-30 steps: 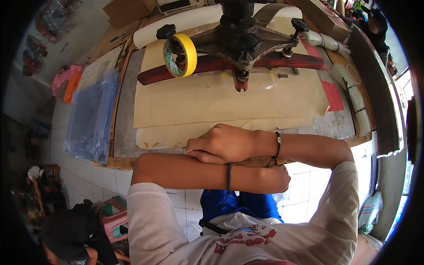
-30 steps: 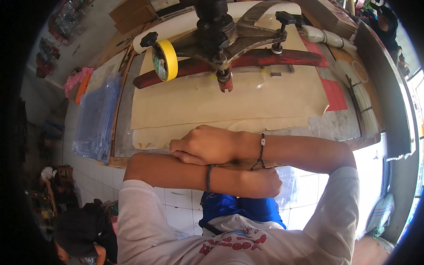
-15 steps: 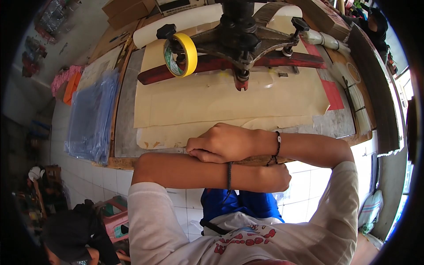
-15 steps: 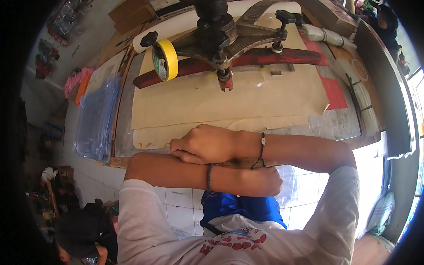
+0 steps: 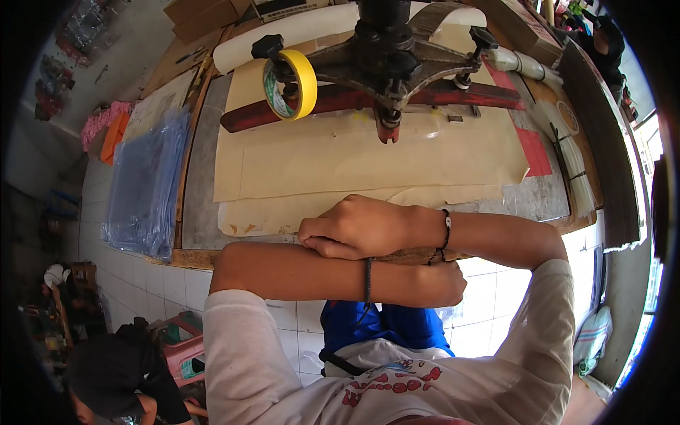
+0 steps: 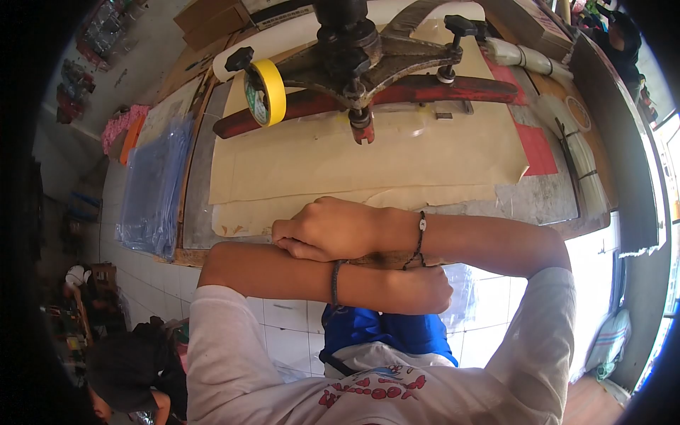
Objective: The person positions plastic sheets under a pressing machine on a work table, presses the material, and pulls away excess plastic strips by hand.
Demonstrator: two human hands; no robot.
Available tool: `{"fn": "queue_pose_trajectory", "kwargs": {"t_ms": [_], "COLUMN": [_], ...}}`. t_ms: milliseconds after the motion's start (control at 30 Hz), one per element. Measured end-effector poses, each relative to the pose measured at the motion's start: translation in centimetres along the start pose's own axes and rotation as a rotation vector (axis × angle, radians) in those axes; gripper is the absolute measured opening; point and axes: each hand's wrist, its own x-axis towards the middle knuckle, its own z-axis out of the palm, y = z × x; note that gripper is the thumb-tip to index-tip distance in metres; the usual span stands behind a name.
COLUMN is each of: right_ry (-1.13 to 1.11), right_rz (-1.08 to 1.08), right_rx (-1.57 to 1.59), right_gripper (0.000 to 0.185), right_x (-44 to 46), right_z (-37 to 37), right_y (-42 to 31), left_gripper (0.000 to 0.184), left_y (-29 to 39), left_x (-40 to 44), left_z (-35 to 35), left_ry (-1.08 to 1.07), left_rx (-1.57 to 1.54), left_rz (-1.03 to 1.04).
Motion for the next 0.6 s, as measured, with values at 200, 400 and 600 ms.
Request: {"fn": "queue_pose_trajectory", "kwargs": {"t_ms": [200, 400, 600], "right_ry": [0.009, 0.011, 0.009], "right_rz": [-0.008, -0.011, -0.012], "right_rx": [0.018, 0.012, 0.003], "right_gripper": [0.009, 0.010, 0.011], "right_x": [-0.01, -0.02, -0.06], "right_z": [-0.04, 0.13, -0.03], "right_y": [0.04, 0.20, 0.02], "left_gripper": [0.007, 0.006, 0.007], "left_y": [-0.10, -0.02, -0.07], "left_x": [-0.18, -0.28, -0.42], "left_z": [-0.84, -0.47, -0.41], "left_ry": [-0.006, 0.045, 0.071], "left_rx": [-0.025, -0.036, -0.032], "left_rz": [-0.017, -0.024, -0.007]}}
